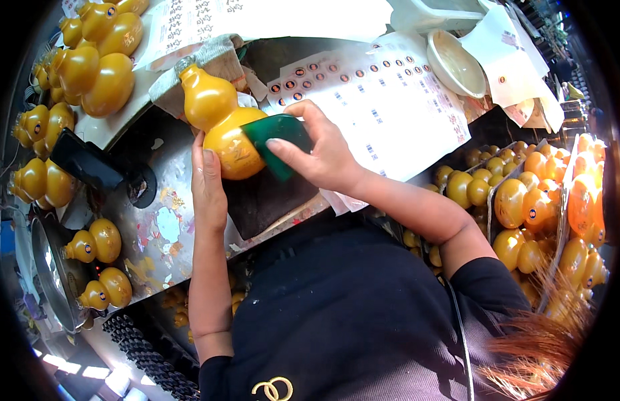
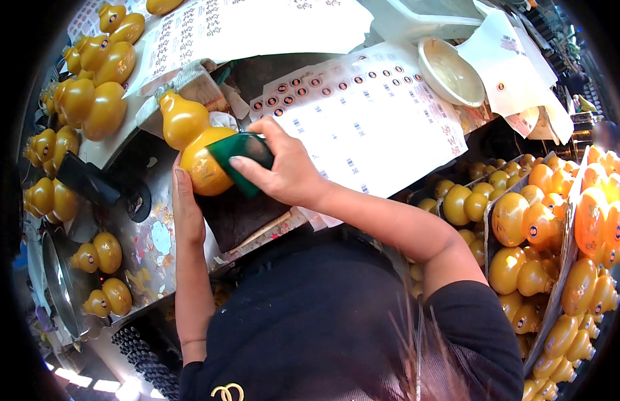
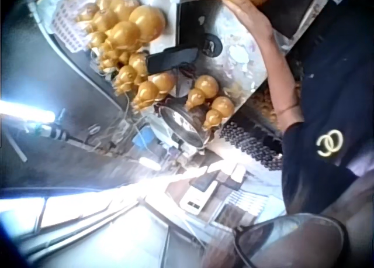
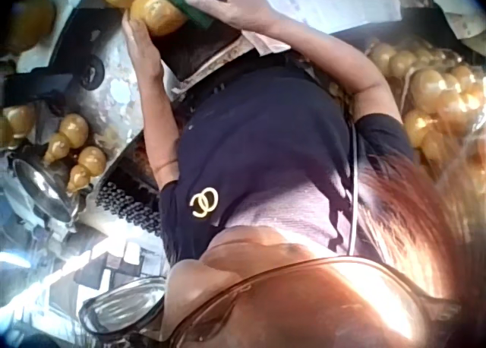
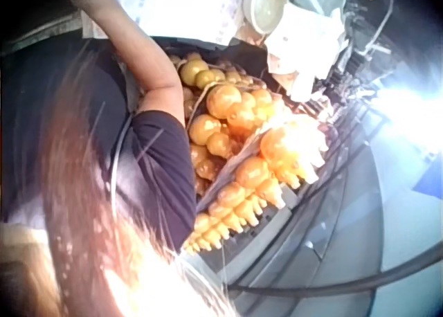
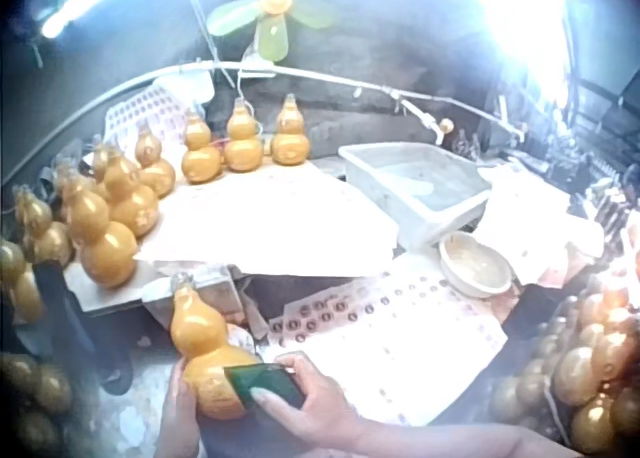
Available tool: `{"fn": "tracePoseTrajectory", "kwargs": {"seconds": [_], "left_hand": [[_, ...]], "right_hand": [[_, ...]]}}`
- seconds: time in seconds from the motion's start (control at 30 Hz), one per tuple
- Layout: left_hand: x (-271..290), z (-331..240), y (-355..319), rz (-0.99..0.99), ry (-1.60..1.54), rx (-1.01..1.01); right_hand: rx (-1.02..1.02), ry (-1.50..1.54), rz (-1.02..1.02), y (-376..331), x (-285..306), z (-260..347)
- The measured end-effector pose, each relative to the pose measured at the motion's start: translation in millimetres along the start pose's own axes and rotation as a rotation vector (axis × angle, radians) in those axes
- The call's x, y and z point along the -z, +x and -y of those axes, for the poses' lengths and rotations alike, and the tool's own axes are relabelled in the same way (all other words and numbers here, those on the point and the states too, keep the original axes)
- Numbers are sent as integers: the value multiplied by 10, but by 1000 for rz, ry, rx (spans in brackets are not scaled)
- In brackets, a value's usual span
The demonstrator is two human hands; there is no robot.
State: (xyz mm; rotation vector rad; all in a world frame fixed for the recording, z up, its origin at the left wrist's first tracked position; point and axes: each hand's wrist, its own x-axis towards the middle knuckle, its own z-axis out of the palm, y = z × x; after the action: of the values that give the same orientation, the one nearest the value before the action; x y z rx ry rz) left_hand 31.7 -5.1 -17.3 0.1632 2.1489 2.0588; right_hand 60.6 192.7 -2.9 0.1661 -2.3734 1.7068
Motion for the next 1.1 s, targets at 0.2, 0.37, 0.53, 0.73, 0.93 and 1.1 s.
{"fn": "tracePoseTrajectory", "kwargs": {"seconds": [0.2,0.37,0.53,0.73,0.93,1.1], "left_hand": [[285,184,95,-28,87,-9],[130,101,50,-101,161,-77],[28,16,-39,-123,45,-150],[116,28,-39,-196,68,-175],[34,31,-110,-257,16,-143],[51,37,-183,-274,-10,-120]], "right_hand": [[-336,313,-16,82,194,-236],[-593,934,-25,-31,372,-368],[-779,1293,-272,-157,906,-463],[-393,-65,-250,130,1809,-962],[-195,-724,154,765,1794,-1173],[-80,-778,310,1052,1467,-1260]]}}
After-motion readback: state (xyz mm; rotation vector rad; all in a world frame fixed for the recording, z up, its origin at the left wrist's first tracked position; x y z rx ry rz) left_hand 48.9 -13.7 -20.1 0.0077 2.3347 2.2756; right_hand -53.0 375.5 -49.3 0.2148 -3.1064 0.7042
